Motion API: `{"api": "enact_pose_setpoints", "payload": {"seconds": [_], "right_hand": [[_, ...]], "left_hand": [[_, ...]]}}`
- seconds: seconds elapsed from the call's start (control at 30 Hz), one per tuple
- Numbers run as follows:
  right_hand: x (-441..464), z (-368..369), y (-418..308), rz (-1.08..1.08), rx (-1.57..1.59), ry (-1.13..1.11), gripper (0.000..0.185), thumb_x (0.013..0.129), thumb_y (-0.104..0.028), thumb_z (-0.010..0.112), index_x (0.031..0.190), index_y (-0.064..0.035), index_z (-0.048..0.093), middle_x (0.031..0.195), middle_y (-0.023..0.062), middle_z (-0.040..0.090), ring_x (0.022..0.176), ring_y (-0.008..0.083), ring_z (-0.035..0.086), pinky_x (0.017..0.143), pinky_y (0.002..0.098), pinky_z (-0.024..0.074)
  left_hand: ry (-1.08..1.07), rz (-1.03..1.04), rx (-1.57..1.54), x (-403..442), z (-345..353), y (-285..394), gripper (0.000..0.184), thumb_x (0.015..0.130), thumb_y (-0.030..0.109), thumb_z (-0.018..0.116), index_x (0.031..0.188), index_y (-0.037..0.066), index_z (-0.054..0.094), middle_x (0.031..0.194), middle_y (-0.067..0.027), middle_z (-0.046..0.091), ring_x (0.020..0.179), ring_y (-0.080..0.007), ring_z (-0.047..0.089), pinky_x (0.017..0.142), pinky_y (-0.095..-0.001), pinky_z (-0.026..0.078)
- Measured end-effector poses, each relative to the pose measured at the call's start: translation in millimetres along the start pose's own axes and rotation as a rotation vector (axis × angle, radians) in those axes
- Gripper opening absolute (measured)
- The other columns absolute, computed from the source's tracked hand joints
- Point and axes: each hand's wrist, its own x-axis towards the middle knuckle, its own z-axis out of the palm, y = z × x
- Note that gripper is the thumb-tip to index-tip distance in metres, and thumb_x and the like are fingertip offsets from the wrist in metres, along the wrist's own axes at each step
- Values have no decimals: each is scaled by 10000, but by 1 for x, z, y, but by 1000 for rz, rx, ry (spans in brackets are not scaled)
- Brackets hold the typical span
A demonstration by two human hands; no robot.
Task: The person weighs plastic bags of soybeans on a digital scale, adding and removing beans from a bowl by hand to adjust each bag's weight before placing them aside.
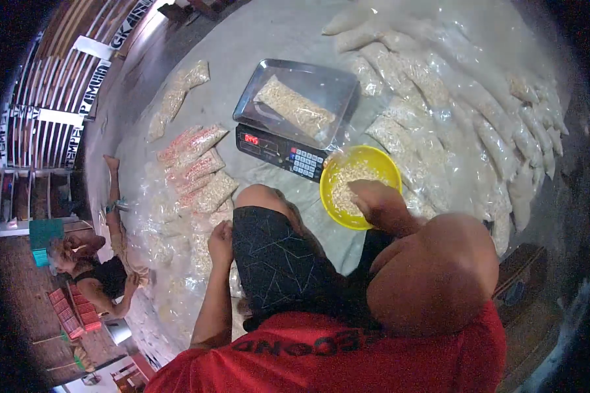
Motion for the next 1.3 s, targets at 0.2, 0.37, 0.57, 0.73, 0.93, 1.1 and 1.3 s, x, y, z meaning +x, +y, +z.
{"api": "enact_pose_setpoints", "payload": {"seconds": [0.2,0.37,0.57,0.73,0.93,1.1,1.3], "right_hand": [[11,2,23,233,2,-35,353,950,-254,652,1238,-52,680,1214,214,680,1157,396,640,1028,459,499],[48,4,-13,342,364,-230,370,904,-206,618,1249,-93,691,1169,185,730,1105,366,690,1012,455,518],[27,38,37,145,196,-130,233,917,-161,610,1110,-74,707,1132,162,743,1051,366,701,964,445,539],[15,24,44,421,894,-210,159,950,-185,633,1036,-66,695,994,121,721,917,286,699,839,372,564],[32,-4,33,1103,1745,-63,141,953,-179,669,1042,-73,701,980,93,709,860,213,679,791,329,566],[59,8,31,322,855,172,220,989,-201,649,1152,-66,708,1012,91,718,882,186,685,807,320,562],[87,14,34,646,1252,71,213,1038,-178,612,1189,-48,688,1014,-7,675,905,125,635,767,248,513]], "left_hand": [[238,285,-453,29,-52,211,343,939,236,702,1201,15,683,1124,-197,699,1010,-373,679,904,-456,531],[286,959,-346,50,-23,353,315,888,249,741,1118,39,689,1074,-188,662,995,-394,629,913,-488,504],[168,814,-160,80,3,364,163,892,187,646,943,35,611,923,-177,622,873,-394,608,773,-543,458],[445,907,-425,79,3,364,167,865,151,688,964,30,627,861,-179,613,816,-405,601,740,-536,463],[255,903,-392,97,14,356,144,895,134,666,973,14,681,837,-197,605,796,-421,606,702,-521,481],[139,767,-572,90,9,339,176,938,110,640,1071,21,714,906,-196,642,863,-409,644,762,-480,522],[121,627,-722,98,26,330,227,974,144,652,1155,21,712,1041,-186,704,981,-364,693,867,-417,555]]}}
